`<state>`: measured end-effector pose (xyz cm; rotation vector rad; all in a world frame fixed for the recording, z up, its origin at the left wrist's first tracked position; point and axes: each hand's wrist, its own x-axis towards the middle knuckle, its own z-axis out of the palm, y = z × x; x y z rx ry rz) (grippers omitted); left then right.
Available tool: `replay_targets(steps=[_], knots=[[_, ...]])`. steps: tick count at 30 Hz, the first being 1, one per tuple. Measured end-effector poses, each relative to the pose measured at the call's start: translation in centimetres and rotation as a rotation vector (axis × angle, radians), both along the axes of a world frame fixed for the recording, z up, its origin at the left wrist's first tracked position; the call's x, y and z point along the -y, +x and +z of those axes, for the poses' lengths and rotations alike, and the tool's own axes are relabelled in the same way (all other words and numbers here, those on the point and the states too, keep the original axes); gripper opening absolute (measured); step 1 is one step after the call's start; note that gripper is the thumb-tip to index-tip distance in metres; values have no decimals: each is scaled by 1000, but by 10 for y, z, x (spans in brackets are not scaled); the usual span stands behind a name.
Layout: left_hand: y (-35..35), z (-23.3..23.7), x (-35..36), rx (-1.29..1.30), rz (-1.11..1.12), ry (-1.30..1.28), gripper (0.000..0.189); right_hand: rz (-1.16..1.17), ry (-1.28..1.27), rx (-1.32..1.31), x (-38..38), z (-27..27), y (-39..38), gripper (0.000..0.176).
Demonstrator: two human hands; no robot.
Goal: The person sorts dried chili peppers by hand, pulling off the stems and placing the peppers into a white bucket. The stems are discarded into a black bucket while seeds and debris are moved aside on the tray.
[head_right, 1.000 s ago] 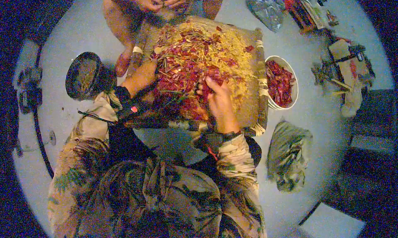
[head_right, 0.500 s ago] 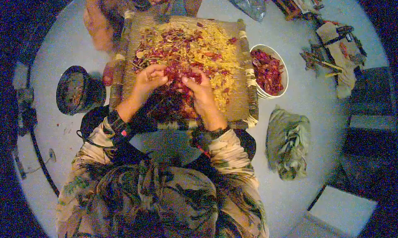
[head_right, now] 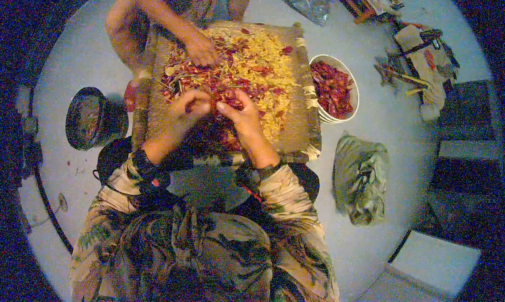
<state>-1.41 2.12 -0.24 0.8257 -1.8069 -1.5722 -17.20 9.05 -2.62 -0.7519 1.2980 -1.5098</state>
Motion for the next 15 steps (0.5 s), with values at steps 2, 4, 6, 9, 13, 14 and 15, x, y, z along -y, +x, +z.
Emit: replay_targets(steps=[2,4,6,9,13,14,15], knots=[[-2,2,5,-57,56,-50,18,36,3,29,-2,6,-1,27],[-2,2,11,-104,33,-230,15,79,2,61,-3,10,1,26],[0,0,16,-124,0,-330,12,127,-4,94,-3,10,3,27],[3,-2,19,-100,-23,-405,10,136,-4,89,-2,8,4,29],[4,2,12,-23,94,-630,9,94,3,-195,-1,3,7,31],[4,2,9,-4,132,-692,9,67,-10,-283,-1,3,10,31],[4,3,8,24,126,-734,8,39,-23,-371,-2,4,14,31]])
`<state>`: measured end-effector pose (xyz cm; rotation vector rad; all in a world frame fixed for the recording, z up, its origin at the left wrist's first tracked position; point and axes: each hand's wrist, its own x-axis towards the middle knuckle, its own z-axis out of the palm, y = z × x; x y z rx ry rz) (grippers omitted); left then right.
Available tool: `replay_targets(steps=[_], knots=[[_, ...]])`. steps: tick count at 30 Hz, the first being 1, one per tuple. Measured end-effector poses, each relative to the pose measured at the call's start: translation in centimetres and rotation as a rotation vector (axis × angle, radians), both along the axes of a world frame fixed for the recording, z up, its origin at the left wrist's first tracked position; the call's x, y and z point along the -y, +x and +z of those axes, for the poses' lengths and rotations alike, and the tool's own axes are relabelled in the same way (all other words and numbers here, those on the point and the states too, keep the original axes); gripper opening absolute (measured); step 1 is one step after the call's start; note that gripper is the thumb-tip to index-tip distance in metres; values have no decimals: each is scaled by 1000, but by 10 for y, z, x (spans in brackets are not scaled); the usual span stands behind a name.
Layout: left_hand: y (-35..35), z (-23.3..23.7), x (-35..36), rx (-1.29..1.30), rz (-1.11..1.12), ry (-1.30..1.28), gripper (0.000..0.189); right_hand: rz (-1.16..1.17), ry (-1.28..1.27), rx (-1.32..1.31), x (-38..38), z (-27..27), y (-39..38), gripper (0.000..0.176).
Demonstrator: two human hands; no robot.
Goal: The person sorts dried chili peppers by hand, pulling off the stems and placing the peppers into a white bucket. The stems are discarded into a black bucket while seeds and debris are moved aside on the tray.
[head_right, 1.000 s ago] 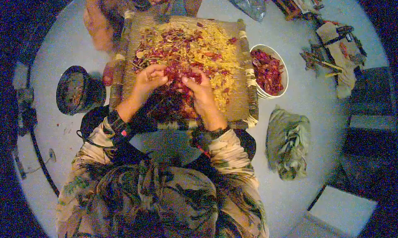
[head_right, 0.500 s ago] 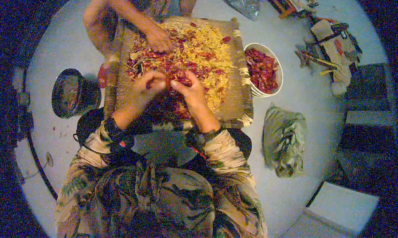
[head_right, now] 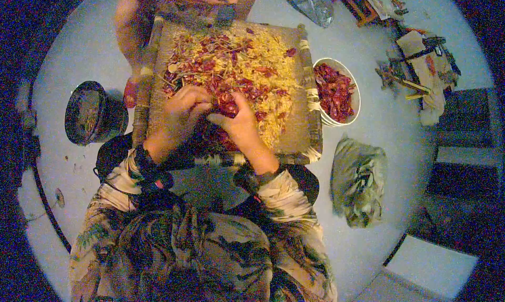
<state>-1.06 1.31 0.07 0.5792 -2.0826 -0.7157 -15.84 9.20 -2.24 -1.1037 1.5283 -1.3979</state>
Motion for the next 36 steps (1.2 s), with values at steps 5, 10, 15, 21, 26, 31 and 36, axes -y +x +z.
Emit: replay_targets(steps=[5,10,15,21,26,31,36], knots=[[-2,6,-7,77,54,-151,10,54,-12,45,-4,4,0,25],[-1,8,-7,-44,-1,-140,9,142,7,94,-10,11,-3,22],[0,10,-13,-69,-27,383,5,169,37,116,-12,22,-2,22],[0,2,-7,-231,-171,925,8,226,171,49,-16,25,-7,26],[4,2,-2,-293,-294,1234,8,262,64,-9,-17,28,-8,29],[9,-7,4,-462,-543,1580,7,324,115,77,-18,33,-12,30],[19,-5,30,-546,-677,1549,7,291,53,-25,-20,24,-18,31]])
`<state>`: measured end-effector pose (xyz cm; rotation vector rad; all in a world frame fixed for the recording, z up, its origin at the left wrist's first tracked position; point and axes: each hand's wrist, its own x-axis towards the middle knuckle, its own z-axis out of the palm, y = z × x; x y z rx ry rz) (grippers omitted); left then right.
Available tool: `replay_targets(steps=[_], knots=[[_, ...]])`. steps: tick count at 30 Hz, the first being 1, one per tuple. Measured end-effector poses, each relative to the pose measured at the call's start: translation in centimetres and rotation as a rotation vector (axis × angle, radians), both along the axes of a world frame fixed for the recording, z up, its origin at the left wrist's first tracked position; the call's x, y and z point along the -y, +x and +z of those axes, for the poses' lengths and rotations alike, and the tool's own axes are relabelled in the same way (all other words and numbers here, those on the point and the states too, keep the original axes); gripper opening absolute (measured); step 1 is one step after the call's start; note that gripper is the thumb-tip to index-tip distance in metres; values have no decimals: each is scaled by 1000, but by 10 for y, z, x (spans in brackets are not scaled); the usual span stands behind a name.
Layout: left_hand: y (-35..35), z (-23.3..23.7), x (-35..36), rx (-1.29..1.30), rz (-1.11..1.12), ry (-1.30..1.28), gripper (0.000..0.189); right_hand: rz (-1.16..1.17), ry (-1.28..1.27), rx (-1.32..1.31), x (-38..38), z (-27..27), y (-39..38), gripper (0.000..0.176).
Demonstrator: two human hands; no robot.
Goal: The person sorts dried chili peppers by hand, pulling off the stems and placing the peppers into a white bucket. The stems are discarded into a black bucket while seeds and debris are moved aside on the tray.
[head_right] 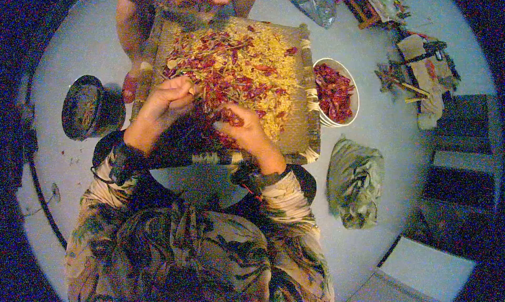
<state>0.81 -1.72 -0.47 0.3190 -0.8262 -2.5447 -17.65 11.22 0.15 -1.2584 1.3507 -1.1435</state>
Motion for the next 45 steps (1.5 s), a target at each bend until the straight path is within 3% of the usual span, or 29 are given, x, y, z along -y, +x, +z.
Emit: replay_targets(steps=[2,6,8,10,12,15,19,22,26,28,31,35,37,40,44,45], knots=[[-1,-1,2,89,153,-22,7,-23,-34,-13,2,-9,-6,30],[-3,10,-2,178,209,-58,15,-17,-168,-14,8,-11,-13,27],[-2,19,-7,302,256,-245,13,-34,-189,53,10,-13,-14,24],[-6,19,-8,306,273,-247,12,-73,-181,98,10,-10,-14,24],[-9,11,-7,194,254,-66,11,-136,-148,123,10,-7,-13,27],[-8,10,-7,184,245,-73,10,-320,37,373,12,-12,-14,25],[-6,3,0,159,269,-84,9,-603,47,612,13,-29,-37,22],[-4,6,1,313,362,-89,9,-717,-55,696,4,-23,-77,18],[-4,5,0,301,310,-91,7,-901,-230,630,2,9,-137,11],[-3,5,0,306,314,-98,7,-624,-310,642,-5,-18,-221,25],[-2,3,1,301,322,-88,7,-1025,-135,538,-11,-2,-236,36],[-2,8,3,307,308,-82,7,-1107,-92,435,-18,-13,-245,37],[-1,2,4,311,316,-112,8,-1166,-165,417,-31,-62,-289,35],[-2,4,2,327,311,-173,10,-1048,-265,151,-44,-92,-308,34],[-4,2,2,347,292,-231,10,-953,101,-1073,-35,-86,-319,37],[-6,5,0,365,301,-212,10,-821,11,-1193,-33,-82,-317,40]])
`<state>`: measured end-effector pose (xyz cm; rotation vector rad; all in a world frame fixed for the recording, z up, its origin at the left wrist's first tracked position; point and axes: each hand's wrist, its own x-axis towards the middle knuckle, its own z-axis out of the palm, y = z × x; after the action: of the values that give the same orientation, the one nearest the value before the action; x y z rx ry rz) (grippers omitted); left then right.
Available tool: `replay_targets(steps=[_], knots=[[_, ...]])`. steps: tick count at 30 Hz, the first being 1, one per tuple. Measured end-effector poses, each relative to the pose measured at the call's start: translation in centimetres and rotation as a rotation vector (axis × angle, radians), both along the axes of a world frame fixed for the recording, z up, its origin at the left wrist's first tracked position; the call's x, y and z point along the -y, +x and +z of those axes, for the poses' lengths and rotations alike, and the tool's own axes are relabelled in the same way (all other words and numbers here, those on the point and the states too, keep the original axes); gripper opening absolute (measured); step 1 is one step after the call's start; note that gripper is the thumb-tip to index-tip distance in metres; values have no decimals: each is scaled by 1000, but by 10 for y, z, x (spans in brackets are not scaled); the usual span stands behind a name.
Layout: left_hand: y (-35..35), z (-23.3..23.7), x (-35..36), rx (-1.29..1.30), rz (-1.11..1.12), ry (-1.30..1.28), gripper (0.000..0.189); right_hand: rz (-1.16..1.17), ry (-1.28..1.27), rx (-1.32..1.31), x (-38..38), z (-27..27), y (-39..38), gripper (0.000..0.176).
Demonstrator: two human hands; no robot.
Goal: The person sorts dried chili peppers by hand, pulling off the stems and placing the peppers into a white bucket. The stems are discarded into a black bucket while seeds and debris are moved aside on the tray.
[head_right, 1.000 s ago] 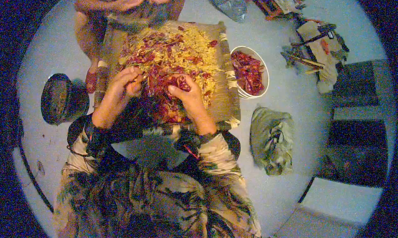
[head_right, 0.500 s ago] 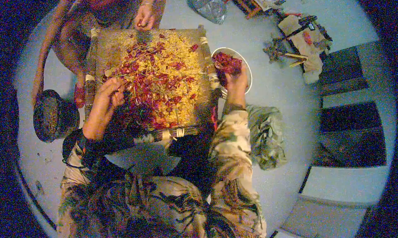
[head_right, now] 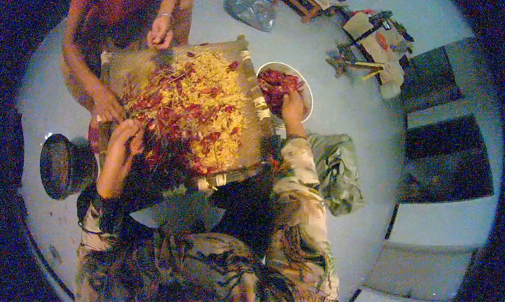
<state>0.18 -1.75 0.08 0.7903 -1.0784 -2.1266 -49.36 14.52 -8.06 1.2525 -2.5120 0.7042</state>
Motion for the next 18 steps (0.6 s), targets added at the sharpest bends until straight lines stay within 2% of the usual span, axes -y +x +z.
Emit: replay_targets(steps=[3,6,8,11,12,18], knots=[[-5,6,-5,35,14,27,9,107,188,-198,14,3,5,40],[-5,-12,3,56,-10,-19,8,152,354,-150,23,-4,1,51],[-7,-11,1,107,14,-45,9,130,450,-118,28,-14,-5,63],[-12,-5,-4,184,42,-52,10,122,540,-40,29,-21,-13,69],[-14,-5,-6,195,42,-57,10,157,543,54,29,-24,-21,75],[-20,-17,-7,275,8,7,9,364,538,123,12,-71,-57,82]])
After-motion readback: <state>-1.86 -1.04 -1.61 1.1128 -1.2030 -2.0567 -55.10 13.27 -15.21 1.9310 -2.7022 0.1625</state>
